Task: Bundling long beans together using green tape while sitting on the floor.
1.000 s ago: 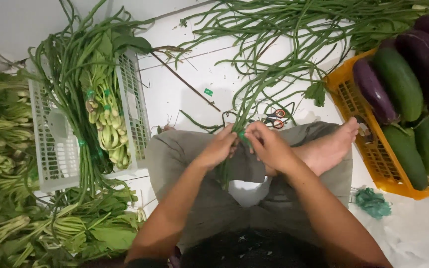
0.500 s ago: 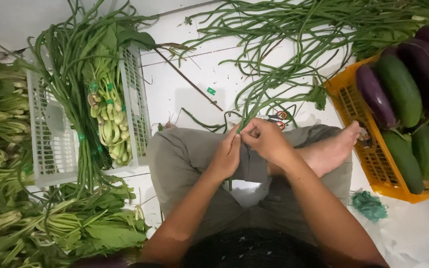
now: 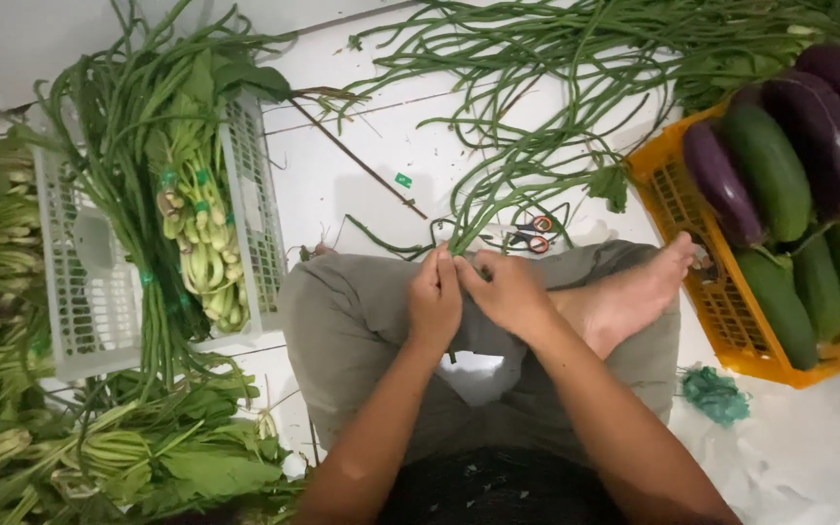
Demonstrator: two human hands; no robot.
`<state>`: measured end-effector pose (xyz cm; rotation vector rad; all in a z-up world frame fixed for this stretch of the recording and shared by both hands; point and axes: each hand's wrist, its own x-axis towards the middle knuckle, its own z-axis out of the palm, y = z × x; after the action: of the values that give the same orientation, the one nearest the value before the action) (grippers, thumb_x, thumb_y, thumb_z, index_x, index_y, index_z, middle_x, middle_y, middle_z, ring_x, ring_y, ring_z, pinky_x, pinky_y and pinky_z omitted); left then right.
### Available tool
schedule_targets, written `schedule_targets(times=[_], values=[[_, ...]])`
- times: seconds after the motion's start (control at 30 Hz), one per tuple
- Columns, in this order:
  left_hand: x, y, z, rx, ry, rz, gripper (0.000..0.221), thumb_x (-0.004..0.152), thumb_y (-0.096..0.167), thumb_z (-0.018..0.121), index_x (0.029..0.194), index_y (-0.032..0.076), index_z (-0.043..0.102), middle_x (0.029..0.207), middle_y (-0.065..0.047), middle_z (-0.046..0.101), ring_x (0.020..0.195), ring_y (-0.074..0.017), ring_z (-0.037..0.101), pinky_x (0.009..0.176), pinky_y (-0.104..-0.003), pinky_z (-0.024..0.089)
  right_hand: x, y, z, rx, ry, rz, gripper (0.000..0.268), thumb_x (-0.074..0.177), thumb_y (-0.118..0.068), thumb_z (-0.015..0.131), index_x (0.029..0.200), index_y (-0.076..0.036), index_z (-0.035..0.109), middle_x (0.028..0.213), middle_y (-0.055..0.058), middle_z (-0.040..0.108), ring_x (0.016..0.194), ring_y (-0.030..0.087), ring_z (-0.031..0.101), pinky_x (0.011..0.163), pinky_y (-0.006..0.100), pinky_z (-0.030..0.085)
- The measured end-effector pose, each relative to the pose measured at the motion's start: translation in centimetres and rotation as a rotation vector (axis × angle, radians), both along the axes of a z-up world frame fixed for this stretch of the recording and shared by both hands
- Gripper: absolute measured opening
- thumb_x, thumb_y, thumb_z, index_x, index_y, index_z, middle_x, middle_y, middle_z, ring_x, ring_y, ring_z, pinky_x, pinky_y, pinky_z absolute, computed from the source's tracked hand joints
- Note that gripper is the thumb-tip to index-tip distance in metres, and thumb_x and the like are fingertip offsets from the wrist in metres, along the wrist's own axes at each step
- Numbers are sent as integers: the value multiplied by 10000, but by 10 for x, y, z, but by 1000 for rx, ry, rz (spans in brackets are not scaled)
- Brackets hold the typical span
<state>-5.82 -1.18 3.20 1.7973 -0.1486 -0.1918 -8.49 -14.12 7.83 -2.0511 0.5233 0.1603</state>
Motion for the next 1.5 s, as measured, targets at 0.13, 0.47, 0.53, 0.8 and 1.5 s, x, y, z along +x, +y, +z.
schedule_targets(times=[0.13,0.47,0.53,0.8,1.5], values=[[-1,1,0,30,-77,-16,373,1096,252,423,1292,113,708,1057,-209,761,1041,-360,718,880,-491,578,-1,1,24,117,134,150,602,1087,-463,410,683,-85,646,576,107,683,519,219,611,530,365,512],[6,3,20,-306,10,-135,128,1084,138,414,1199,84,408,676,-49,650,572,-94,459,597,-267,401,2,-31,-32,547,57,318,465,1107,-407,369,1111,-44,661,712,183,724,479,160,523,510,280,437],[5,3,23,-275,8,-120,129,1074,155,446,1189,97,432,663,-41,652,584,-84,467,610,-246,389,0,-32,-32,507,55,343,530,1111,-440,333,1095,-33,672,743,178,732,520,167,553,533,284,433],[4,2,45,-298,85,-153,98,1059,142,451,1151,119,430,603,5,534,574,-61,363,585,-252,331,-1,-44,-42,631,34,515,666,1094,-567,269,1030,-60,695,647,161,712,476,180,531,542,297,436],[0,10,56,141,135,-248,331,951,356,718,1200,140,688,1161,-146,726,1131,-310,662,935,-468,561,-9,-33,-47,602,-159,163,375,1125,-295,450,817,-98,536,553,72,590,482,177,572,518,291,491]])
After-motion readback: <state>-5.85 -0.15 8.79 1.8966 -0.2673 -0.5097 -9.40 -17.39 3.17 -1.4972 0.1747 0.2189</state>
